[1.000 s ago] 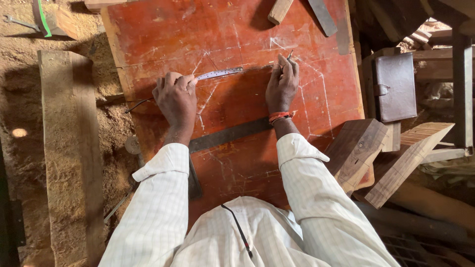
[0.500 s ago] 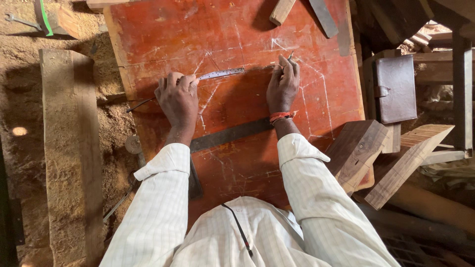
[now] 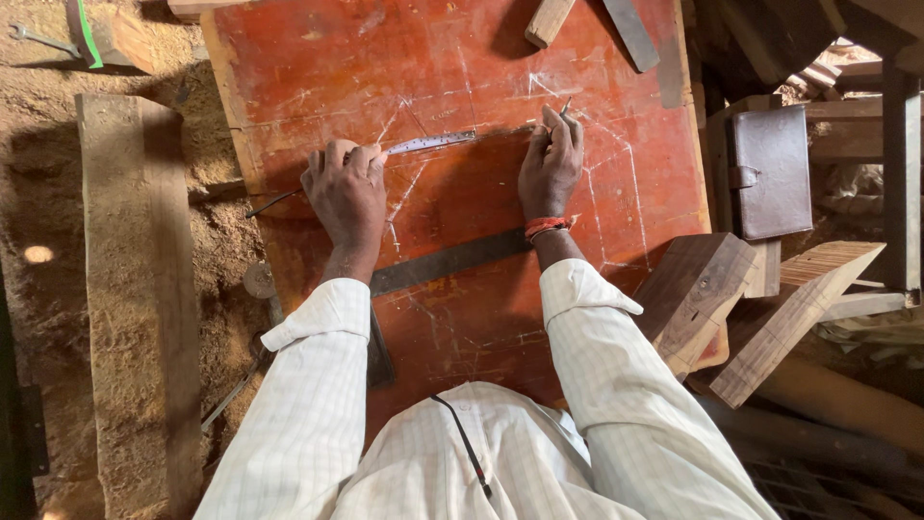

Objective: The person uses a tape measure and a try square to mark lines on a large reddish-brown wooden board. They repeatedly measure distances and draw straight lines with a pencil to create a geometric pattern on the board's surface.

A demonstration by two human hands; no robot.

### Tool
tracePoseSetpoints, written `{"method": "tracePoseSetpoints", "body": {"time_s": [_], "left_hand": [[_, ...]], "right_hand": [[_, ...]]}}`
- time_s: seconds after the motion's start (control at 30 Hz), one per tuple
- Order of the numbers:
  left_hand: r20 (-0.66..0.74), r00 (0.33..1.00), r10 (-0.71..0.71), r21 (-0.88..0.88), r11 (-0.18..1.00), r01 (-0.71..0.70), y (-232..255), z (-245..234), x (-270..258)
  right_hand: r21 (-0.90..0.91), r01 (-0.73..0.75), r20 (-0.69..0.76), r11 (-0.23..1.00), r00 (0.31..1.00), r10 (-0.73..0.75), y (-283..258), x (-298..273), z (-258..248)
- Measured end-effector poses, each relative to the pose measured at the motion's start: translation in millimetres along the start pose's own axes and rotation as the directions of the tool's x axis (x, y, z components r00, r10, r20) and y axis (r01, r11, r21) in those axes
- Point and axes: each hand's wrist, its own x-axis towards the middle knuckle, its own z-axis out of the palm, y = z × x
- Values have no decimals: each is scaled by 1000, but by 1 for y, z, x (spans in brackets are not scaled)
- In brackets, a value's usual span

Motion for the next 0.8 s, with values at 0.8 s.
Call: {"method": "tracePoseSetpoints", "body": {"time_s": [0.8], "left_hand": [[14, 993, 118, -172, 978, -114, 1, -26, -19]], "right_hand": [[293, -74, 30, 953, 997, 68, 21, 4, -3]]}}
